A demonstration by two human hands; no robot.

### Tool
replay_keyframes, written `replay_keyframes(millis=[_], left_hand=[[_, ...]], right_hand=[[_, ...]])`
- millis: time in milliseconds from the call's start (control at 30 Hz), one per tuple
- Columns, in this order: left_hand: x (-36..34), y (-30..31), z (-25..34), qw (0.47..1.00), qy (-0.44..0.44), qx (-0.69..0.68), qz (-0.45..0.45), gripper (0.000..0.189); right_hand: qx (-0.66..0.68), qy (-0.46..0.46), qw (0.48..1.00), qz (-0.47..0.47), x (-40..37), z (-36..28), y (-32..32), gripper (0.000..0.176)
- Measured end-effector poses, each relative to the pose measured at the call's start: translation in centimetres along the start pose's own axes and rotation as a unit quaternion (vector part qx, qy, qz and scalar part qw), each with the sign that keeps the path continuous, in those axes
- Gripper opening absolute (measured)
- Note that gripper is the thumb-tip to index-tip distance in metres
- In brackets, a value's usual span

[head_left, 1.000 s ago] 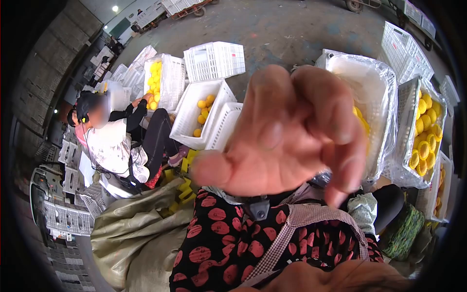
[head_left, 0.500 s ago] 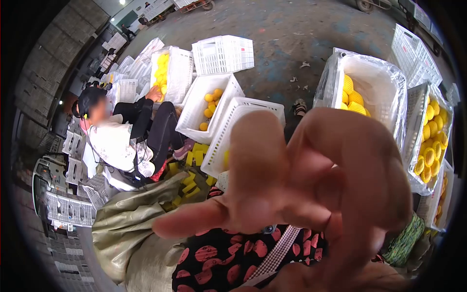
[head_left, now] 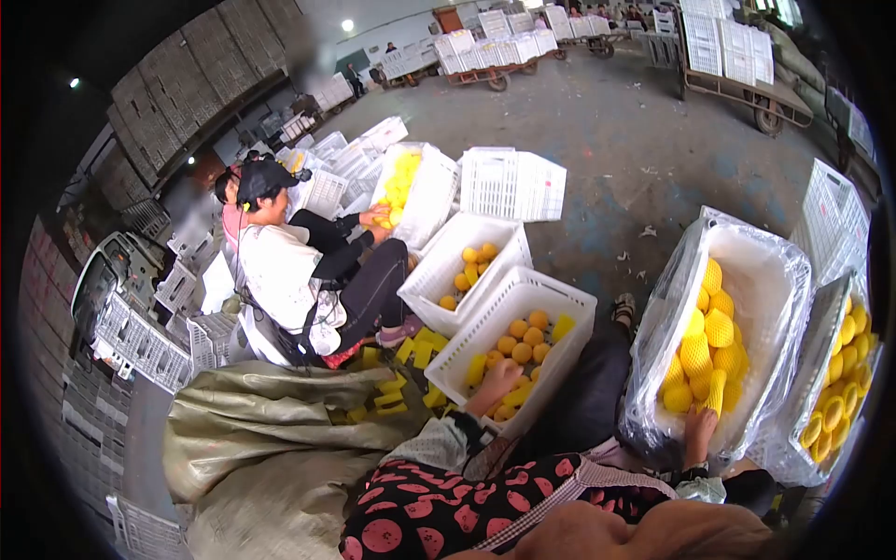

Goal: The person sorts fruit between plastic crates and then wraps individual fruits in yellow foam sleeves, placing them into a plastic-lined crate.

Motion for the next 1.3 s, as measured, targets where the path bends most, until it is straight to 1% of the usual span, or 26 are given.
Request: replay_keyframes(millis=[33,100,133,200,233,300,333,400,433,500,533,600,633,700,733,800,933,1000,1033,1100,1133,1200,1300], left_hand=[[-1.8,0.4,-1.6,0.998,-0.034,0.041,0.015,0.031],[-3.9,-0.3,-3.2,0.975,-0.031,0.191,-0.109,0.027],[-5.0,-0.6,-4.8,0.975,-0.035,0.192,-0.108,0.027],[-6.7,-2.6,-7.6,0.968,-0.106,0.164,-0.155,0.031],[-6.9,-2.3,-6.3,0.969,-0.105,0.164,-0.154,0.031],[-7.7,-1.7,-4.5,0.959,-0.017,0.219,-0.182,0.034],[-7.9,-1.7,-3.5,0.959,-0.014,0.217,-0.182,0.034],[-7.7,-1.1,-2.8,0.951,0.025,0.27,-0.149,0.038],[-7.5,-1.5,-3.1,0.951,0.028,0.269,-0.148,0.038],[-7.2,0.4,-2.0,0.96,-0.023,0.278,0.024,0.036],[-7.2,0.6,-1.8,0.956,-0.046,0.284,0.055,0.035],[-7.4,0.6,-2.1,0.957,-0.045,0.282,0.054,0.033],[-7.3,0.6,-2.0,0.957,-0.051,0.281,0.052,0.03],[-7.3,0.8,-1.9,0.954,-0.041,0.289,0.059,0.027],[-7.2,0.8,-1.8,0.951,-0.04,0.3,0.067,0.023],[-7.2,0.6,-2.6,0.954,-0.035,0.289,0.073,0.021],[-7.4,0.6,-3.0,0.956,-0.053,0.271,0.096,0.018],[-7.4,0.9,-2.6,0.958,-0.06,0.262,0.097,0.017],[-7.3,1.1,-2.5,0.958,-0.057,0.262,0.098,0.017],[-7.4,0.9,-2.3,0.958,-0.059,0.267,0.088,0.017],[-7.4,0.9,-2.4,0.958,-0.057,0.266,0.088,0.017],[-7.4,1.0,-2.6,0.962,-0.054,0.251,0.091,0.016],[-7.3,1.1,-2.5,0.961,-0.05,0.253,0.096,0.015]], right_hand=[[0.003,-0.002,1.0,0.006,0.1,0.0,-0.1,0.041],[0.008,-0.005,1.0,0.017,-0.1,0.3,-0.2,0.038],[0.009,-0.007,1.0,0.021,0.0,-0.3,0.7,0.038],[0.033,0.003,0.998,0.049,0.1,-1.8,3.6,0.032],[0.033,0.005,0.998,0.049,0.1,-1.9,3.6,0.032],[-0.004,-0.028,0.998,0.055,0.2,-1.4,3.5,0.032],[-0.006,-0.025,0.998,0.053,0.1,-1.4,3.5,0.032],[-0.003,-0.04,0.997,0.063,0.2,-1.2,3.6,0.032],[-0.003,-0.036,0.997,0.062,0.4,-1.3,3.3,0.032],[0.003,-0.008,0.996,0.087,0.2,-1.3,3.6,0.033],[0.0,-0.003,0.996,0.085,0.2,-1.2,3.5,0.033],[0.008,-0.031,0.999,0.021,0.6,-0.8,2.5,0.034],[0.005,-0.026,0.999,0.019,0.7,-1.0,2.7,0.034],[-0.025,0.004,0.998,-0.054,0.4,-1.3,2.2,0.037],[-0.034,0.007,0.998,-0.058,0.3,-1.5,2.4,0.037],[-0.056,-0.052,0.991,-0.11,0.6,-0.9,2.1,0.037],[-0.059,-0.039,0.992,-0.101,0.6,-0.9,2.1,0.039],[-0.011,-0.075,0.99,-0.121,0.9,-0.6,2.1,0.042],[-0.011,-0.072,0.99,-0.122,0.9,-1.1,2.3,0.042],[-0.008,-0.028,0.998,-0.062,0.7,-2.5,4.4,0.038],[-0.009,-0.028,0.998,-0.063,0.7,-2.4,4.3,0.038],[-0.032,-0.058,0.989,-0.128,0.7,-1.2,2.7,0.046],[-0.028,-0.064,0.989,-0.134,0.9,-0.2,1.7,0.048]])
Point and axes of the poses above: each hand's wrist, its own x-axis towards the middle knuckle, its own y-axis out of the back of the hand, z = x × y, the point moved 9 cm from there along x, towards the middle knuckle, and after that the axes turned 12 degrees about -y, right-handed, at the moved point
